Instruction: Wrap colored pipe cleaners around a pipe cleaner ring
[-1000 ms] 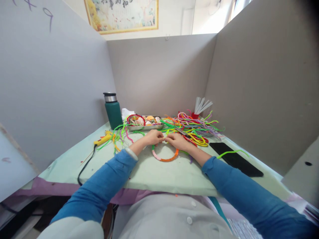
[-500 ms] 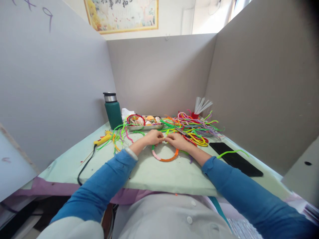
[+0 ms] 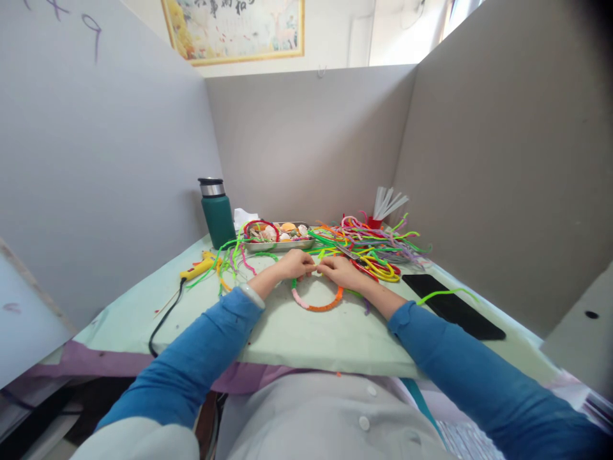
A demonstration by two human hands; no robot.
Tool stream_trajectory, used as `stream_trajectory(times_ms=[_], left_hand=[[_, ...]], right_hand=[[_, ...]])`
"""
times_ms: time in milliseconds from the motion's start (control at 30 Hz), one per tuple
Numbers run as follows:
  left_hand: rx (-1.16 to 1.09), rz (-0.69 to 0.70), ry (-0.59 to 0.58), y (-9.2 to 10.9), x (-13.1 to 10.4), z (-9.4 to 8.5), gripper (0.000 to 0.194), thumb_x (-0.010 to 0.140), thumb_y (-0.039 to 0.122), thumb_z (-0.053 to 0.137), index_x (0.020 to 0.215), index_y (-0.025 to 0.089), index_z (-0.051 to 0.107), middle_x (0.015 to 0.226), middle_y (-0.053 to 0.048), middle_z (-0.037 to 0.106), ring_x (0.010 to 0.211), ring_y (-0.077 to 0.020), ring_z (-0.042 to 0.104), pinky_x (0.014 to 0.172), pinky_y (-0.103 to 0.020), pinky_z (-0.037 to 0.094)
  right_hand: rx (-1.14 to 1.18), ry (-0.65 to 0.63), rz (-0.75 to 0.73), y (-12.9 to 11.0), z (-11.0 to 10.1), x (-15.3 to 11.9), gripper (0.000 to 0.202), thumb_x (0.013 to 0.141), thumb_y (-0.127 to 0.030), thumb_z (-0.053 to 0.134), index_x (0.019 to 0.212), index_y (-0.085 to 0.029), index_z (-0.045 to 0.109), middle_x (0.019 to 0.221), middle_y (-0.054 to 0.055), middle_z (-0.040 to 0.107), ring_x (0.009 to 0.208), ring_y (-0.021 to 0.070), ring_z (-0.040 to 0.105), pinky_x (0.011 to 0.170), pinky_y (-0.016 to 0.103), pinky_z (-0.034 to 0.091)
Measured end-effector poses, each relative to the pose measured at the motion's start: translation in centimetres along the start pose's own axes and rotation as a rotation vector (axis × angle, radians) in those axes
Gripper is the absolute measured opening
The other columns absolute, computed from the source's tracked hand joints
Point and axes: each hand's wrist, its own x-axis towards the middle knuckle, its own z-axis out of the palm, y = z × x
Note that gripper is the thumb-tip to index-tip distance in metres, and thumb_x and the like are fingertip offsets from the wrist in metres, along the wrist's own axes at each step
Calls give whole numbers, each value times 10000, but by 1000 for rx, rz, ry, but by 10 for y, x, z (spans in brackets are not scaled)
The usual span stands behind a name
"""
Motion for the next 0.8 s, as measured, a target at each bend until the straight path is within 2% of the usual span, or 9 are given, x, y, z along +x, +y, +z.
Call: stream_trajectory(times_ms=[167, 367, 800], left_hand=[[-16, 10, 14, -1, 1, 2, 314, 779, 402, 455, 719, 124, 586, 618, -20, 620, 438, -89, 533, 447, -180, 386], [-98, 14, 91, -2, 3, 4, 292, 780, 380, 464, 915, 129, 531, 746, -44, 654, 432, -84, 530, 415, -182, 387], [-5, -21, 172, -1, 3, 1, 255, 738, 362, 524, 806, 130, 608, 689, -19, 647, 448, -84, 542, 465, -184, 390]], right_hand=[[26, 22, 14, -2, -1, -1, 306, 813, -338, 432, 632, -134, 571, 573, -7, 511, 552, 93, 421, 509, 217, 252], [28, 72, 34, 3, 2, 2, 304, 811, -331, 417, 614, -142, 551, 545, -17, 481, 533, 90, 402, 494, 215, 237], [39, 72, 65, 2, 1, 1, 305, 804, -340, 433, 644, -137, 594, 570, -2, 527, 542, 97, 417, 504, 216, 259]])
